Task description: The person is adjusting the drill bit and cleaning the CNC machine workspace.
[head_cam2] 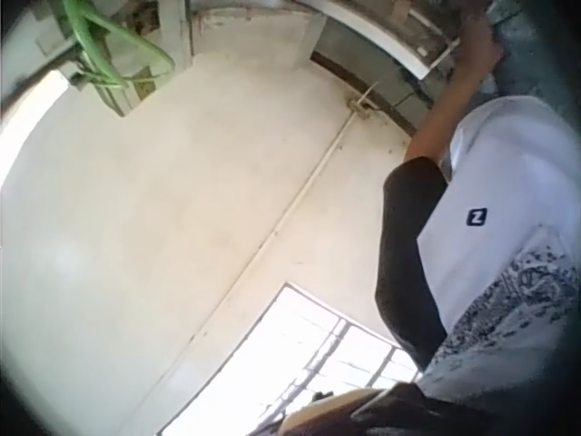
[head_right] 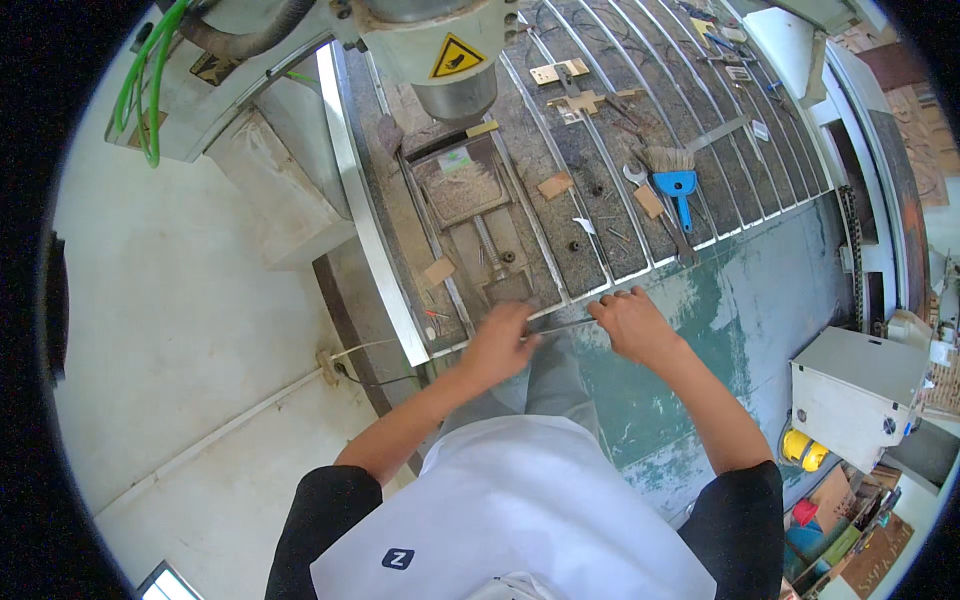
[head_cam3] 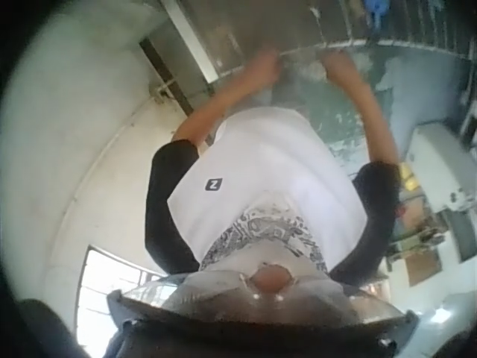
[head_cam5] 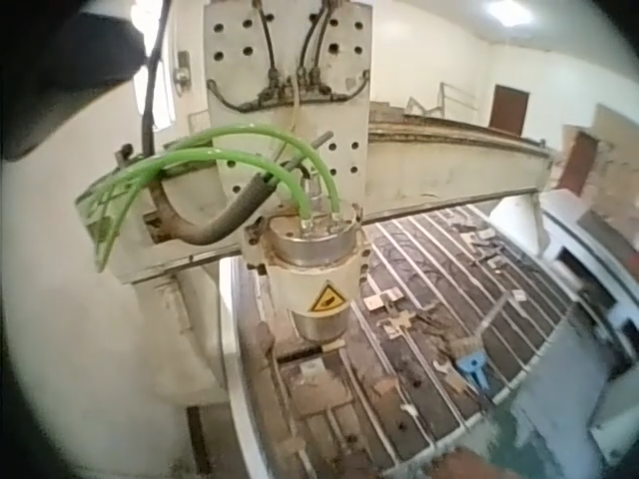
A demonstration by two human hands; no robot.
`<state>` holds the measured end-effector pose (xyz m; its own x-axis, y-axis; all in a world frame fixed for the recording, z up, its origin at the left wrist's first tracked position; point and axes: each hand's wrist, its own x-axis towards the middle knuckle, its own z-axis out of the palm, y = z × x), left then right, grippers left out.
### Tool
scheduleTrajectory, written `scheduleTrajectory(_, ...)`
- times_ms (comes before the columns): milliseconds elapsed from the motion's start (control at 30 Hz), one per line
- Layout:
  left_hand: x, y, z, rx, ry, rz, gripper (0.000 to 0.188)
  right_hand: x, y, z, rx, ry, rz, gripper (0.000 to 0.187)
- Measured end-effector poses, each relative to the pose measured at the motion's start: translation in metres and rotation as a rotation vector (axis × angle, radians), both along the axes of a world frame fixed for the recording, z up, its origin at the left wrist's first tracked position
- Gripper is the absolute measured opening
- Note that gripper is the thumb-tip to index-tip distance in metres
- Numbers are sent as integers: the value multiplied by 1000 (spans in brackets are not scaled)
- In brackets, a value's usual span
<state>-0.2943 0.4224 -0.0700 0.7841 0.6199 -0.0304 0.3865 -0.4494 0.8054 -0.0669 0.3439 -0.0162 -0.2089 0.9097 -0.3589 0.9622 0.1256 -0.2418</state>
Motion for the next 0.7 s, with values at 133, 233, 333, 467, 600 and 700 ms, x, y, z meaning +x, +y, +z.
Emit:
scheduleTrajectory(133, 47, -25, -38, -16, 41, -173, 28, 1, -2, -22, -148, -162, 41, 12)
scheduleTrajectory(233, 84, -29, -40, -237, 202, -214, 25, -4, 8, -30, -313, -273, -46, 16)
scheduleTrajectory(333, 95, -19, -34, -291, 187, -199, 25, -17, 29, -29, -460, -350, -158, 20)
scheduleTrajectory(467, 100, -14, -36, -322, 240, -204, 26, -20, 32, -25, -452, -350, -245, 18)
scheduleTrajectory(600, 98, -22, -61, -339, 188, -180, 23, -23, 37, -18, -474, -325, -243, 19)
scheduleTrajectory(700, 97, -18, -47, -382, 182, -143, 23, -19, 33, -25, -473, -333, -230, 19)
